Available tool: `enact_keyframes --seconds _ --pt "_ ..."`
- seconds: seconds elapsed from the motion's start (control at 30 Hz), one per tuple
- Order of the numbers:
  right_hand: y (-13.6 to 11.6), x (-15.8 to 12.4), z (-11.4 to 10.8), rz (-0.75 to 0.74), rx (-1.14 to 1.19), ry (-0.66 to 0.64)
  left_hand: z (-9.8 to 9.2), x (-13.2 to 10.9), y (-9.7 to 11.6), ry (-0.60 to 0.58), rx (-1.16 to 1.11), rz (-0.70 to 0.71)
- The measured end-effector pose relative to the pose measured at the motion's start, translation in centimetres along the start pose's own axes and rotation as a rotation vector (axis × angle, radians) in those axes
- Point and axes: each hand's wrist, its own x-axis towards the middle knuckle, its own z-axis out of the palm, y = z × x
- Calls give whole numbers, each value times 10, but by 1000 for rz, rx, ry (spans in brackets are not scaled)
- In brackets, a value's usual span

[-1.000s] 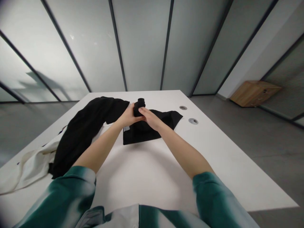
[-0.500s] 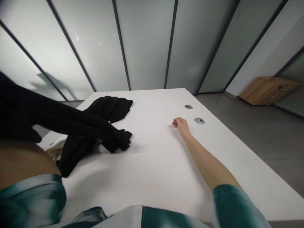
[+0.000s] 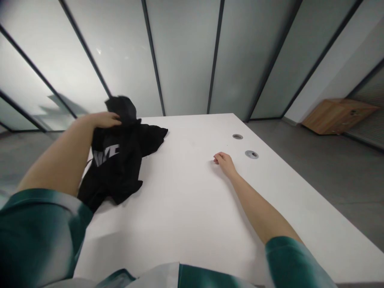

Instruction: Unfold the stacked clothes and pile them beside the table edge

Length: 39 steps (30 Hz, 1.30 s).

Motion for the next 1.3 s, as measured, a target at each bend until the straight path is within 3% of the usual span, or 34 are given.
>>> enact_keyframes --seconds 0.1,0.2,0.33,0.43,0.6,0.67,0.77,0.83,0.9,1.03,1.13,1.2,1.27,1.3 --pt "0 0 0 -11 -4 -10 33 -11 0 -198 59 -31" --pt "0 -1 1 -8 -27 -15 67 -41 -11 -385 66 -159" --pt "-1 -2 1 4 -46 -14 85 -91 -30 -490 -77 -165" --pt "-1 -1 2 9 -51 -7 95 -123 -25 -419 -86 -120" --pt "1 0 2 11 -76 -3 136 -156 25 -40 98 3" --pt "1 -1 2 -2 -96 -13 154 -161 44 -16 111 81" --pt "0 -1 1 -27 -156 -27 169 -159 60 -97 139 119" --pt "0 -2 0 -39 -200 -36 164 -153 60 -127 153 112" --pt "1 -1 -1 -49 -231 -51 145 -145 50 -101 121 102" --pt "4 -1 -1 -65 -274 -61 77 -129 2 163 22 48" --pt "3 -1 0 -74 -302 -59 28 -124 -50 255 56 -38" --pt "2 -2 0 -69 -326 -67 10 -126 -84 133 50 9" --pt "0 -2 1 -59 -351 -77 6 -135 -110 -116 -12 8" --pt "-1 -2 1 -57 -360 -81 6 -141 -117 -182 -29 -14"
